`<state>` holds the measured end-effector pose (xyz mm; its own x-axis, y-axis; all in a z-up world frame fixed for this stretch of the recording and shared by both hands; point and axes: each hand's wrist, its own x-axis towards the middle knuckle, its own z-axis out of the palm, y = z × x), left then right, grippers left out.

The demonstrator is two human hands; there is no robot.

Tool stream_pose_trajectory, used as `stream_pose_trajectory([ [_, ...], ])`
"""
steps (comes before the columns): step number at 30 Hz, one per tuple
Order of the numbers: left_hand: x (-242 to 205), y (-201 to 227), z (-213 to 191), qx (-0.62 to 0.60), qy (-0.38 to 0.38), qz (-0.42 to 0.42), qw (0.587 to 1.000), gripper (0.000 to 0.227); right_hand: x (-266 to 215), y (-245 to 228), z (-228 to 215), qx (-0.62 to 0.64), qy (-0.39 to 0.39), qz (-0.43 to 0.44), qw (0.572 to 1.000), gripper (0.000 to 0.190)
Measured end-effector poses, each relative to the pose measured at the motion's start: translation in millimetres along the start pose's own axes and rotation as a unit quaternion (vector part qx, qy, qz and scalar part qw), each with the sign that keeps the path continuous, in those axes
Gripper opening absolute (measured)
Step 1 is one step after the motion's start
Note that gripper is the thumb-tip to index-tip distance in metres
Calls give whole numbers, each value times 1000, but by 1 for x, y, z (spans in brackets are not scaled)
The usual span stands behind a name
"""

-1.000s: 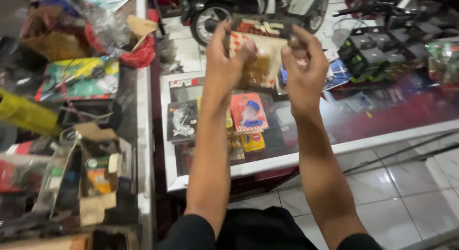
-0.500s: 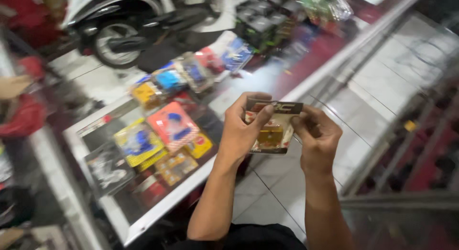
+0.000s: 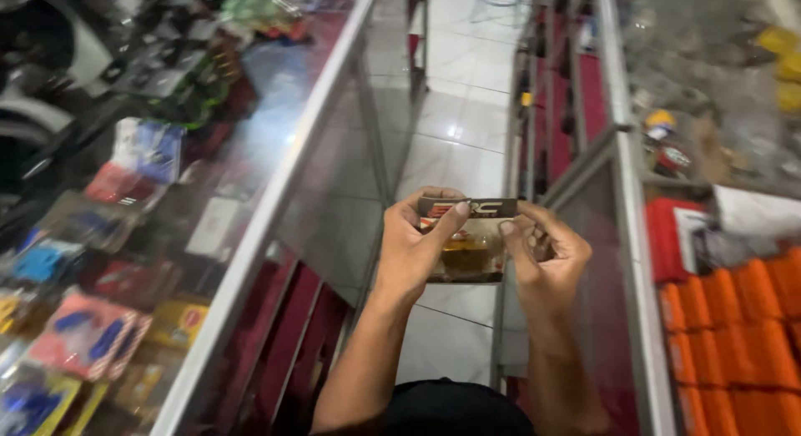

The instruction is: The person handles various packaged retail items on a glass counter, picking them up, opening packaging, and placing them near displays.

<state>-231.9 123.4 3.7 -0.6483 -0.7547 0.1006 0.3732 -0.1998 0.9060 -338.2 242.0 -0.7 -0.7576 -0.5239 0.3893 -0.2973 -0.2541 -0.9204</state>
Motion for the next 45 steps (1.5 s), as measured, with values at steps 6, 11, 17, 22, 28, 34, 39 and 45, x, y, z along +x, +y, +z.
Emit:
stream_pose_trajectory([
  [6,-3,-25,63,30,-104,0,994,16,-10,-21,-83,-79,23,-25,996,26],
  [11,-4,-41,104,41,-184,-73,979,20,-13,-36,-119,-123,69,-18,990,26],
  [17,-8,-53,149,50,-286,-90,953,16,-25,-55,-152,-155,107,-18,982,14],
  [22,-1,-60,185,-26,-400,-67,914,11,-32,-84,-170,-250,175,-46,951,11],
  [28,12,-33,225,24,-518,-69,853,12,-36,-117,-171,-353,282,-106,886,8],
  [34,41,-3,290,-57,-660,148,734,13,-37,-147,-179,-458,358,-163,797,7],
  [39,24,22,337,-133,-700,253,654,12,-68,-185,-207,-577,384,-212,689,5],
  [45,-43,36,420,-185,-712,284,615,21,-140,-213,-279,-573,476,-207,633,9],
])
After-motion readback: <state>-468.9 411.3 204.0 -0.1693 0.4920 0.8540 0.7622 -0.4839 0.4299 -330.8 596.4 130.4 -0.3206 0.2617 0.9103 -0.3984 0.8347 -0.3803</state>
